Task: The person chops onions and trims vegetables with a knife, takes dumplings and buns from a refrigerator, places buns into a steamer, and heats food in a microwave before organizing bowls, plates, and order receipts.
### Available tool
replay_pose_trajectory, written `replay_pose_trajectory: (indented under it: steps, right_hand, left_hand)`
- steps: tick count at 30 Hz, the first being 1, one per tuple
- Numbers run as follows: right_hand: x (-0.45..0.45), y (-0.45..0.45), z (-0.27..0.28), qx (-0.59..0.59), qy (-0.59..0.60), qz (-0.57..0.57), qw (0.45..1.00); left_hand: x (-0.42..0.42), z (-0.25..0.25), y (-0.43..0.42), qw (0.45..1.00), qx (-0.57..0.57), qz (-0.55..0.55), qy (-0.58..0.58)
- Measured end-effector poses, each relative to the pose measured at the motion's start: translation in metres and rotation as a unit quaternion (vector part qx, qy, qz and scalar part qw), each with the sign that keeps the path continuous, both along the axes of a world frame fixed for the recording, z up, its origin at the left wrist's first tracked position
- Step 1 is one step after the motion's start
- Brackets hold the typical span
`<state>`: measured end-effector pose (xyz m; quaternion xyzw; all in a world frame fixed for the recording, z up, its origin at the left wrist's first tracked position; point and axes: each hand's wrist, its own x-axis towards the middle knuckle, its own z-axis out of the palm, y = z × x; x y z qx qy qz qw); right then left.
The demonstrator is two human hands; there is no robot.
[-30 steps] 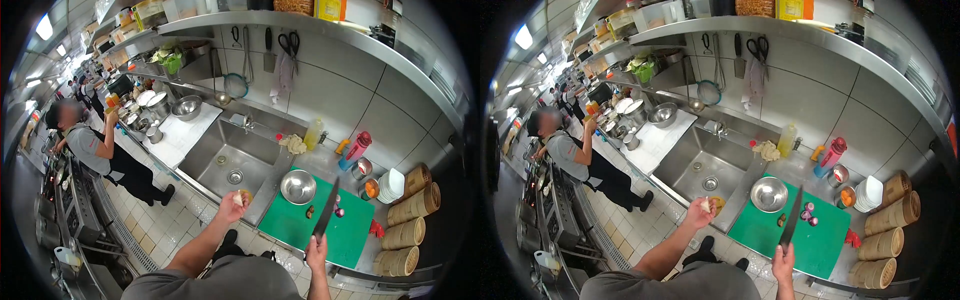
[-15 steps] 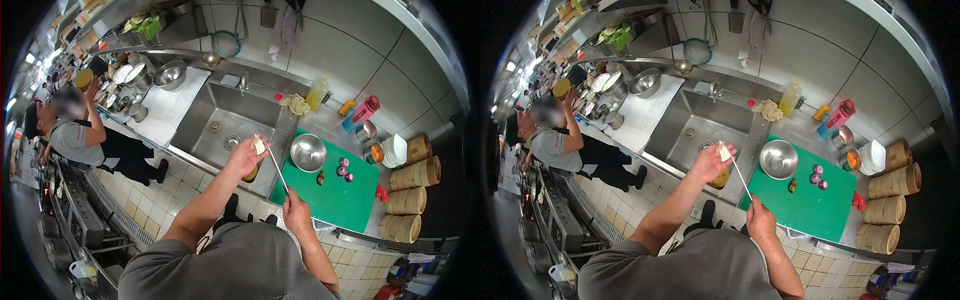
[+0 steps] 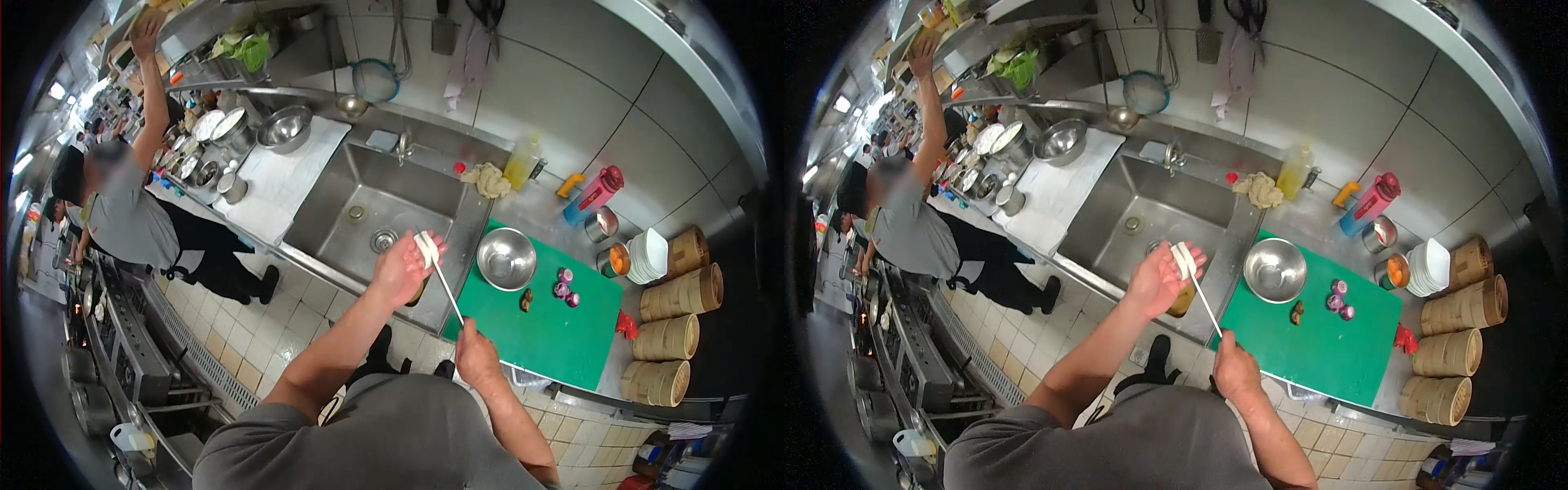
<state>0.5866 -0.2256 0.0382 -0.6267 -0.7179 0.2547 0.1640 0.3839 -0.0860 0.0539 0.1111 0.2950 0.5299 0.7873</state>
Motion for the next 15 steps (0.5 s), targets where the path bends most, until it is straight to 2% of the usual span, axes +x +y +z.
replay_pose_trajectory:
  steps: [2,4,5,6,7,8,10,12,13,14,15]
  right_hand:
    - [0.003,0.001,0.008,-0.032,0.0,-0.006,0.999]
    - [0.014,0.005,0.01,-0.064,0.079,0.043,0.994]
    - [0.02,0.008,0.011,-0.105,0.117,0.047,0.986]
    - [0.026,0.004,0.008,-0.1,0.119,0.013,0.988]
    - [0.032,0.002,0.002,-0.076,0.17,0.043,0.982]
    - [0.035,0.001,-0.008,-0.051,0.22,0.073,0.971]
    - [0.039,-0.004,-0.043,-0.081,0.229,0.059,0.968]
    - [0.046,-0.012,-0.045,-0.162,0.288,0.0,0.944]
    - [0.043,-0.015,-0.076,-0.033,0.294,0.013,0.955]
    - [0.044,-0.019,-0.106,0.094,0.278,0.023,0.956]
    - [0.056,-0.022,-0.07,-0.062,0.313,-0.029,0.947]
  left_hand:
    - [-0.003,-0.009,-0.004,1.0,0.015,-0.006,0.004]
    - [-0.007,-0.01,0.0,1.0,0.001,-0.014,-0.01]
    - [-0.009,-0.025,0.005,0.998,0.037,-0.037,-0.044]
    - [-0.009,-0.041,0.007,0.992,0.068,-0.066,-0.08]
    - [0.001,-0.041,0.006,0.991,0.075,-0.078,-0.075]
    - [0.007,-0.042,0.003,0.991,0.08,-0.088,-0.067]
    - [0.018,-0.063,0.004,0.995,0.077,-0.068,0.01]
    - [0.038,-0.062,0.007,0.993,0.043,-0.072,0.079]
    - [0.058,-0.04,0.002,0.995,0.001,-0.059,0.084]
    - [0.062,-0.057,0.01,0.992,0.01,-0.074,0.103]
    - [0.075,-0.053,0.009,0.989,0.005,-0.09,0.113]
